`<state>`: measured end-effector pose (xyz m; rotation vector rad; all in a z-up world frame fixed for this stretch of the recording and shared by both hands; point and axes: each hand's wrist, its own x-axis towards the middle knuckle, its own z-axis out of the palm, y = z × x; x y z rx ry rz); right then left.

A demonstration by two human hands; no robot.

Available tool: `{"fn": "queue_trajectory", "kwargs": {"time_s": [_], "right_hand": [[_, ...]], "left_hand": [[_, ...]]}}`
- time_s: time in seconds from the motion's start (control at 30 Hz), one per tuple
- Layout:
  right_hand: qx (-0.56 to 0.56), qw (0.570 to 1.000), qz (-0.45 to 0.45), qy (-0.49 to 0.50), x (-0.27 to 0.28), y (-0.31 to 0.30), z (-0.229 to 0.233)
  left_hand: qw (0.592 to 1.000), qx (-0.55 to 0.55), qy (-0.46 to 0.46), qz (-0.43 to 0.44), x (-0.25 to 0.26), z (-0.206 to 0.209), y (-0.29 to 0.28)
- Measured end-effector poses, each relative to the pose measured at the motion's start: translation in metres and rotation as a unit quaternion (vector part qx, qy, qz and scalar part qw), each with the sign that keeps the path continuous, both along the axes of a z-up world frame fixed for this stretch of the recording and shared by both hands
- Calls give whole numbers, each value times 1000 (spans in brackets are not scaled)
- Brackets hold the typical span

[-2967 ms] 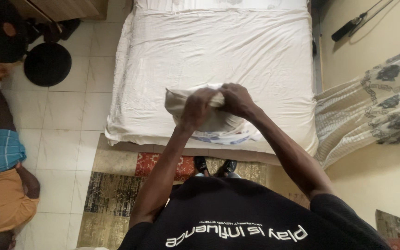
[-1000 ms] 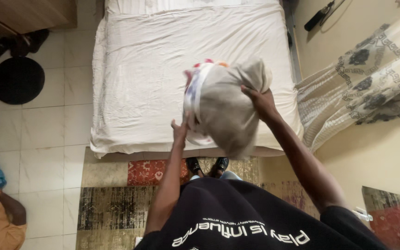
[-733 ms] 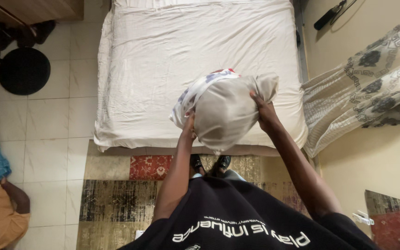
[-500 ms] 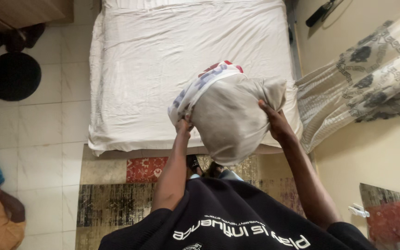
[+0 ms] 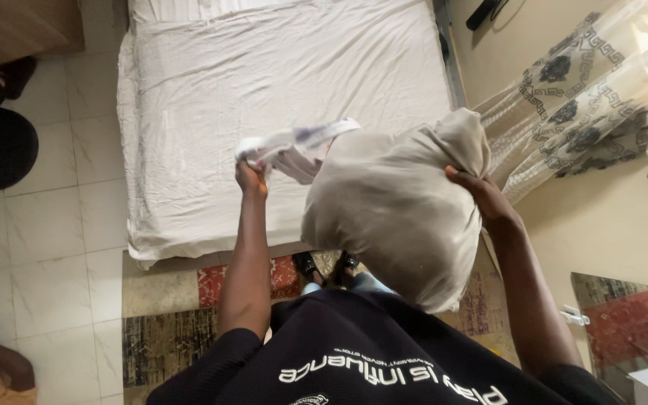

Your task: The person folds floral and plain pillowcases by hand on a bed and then places them onto a shelf.

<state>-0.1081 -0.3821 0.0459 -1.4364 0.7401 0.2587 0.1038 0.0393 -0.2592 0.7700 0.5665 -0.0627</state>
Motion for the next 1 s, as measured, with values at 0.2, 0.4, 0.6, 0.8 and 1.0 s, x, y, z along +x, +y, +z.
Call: {"fn": "queue_trajectory", "kwargs": {"time_s": [0.2, 0.4, 0.6, 0.8, 1.0], "right_hand": [[-87, 993, 79, 7, 18, -5, 17], [-28, 999, 32, -26, 66, 3, -57], [56, 990, -25, -126, 121, 18, -184], [205, 954, -101, -192, 160, 40, -273], [180, 974, -114, 75, 130, 59, -326]], "left_hand": [[998, -27, -48, -44, 23, 18, 23], [857, 441, -41, -265, -12, 36, 6], [908, 384, 109, -126, -45, 77, 4], [777, 603, 14, -181, -56, 47, 13], [811, 543, -20, -215, -68, 41, 0]]}}
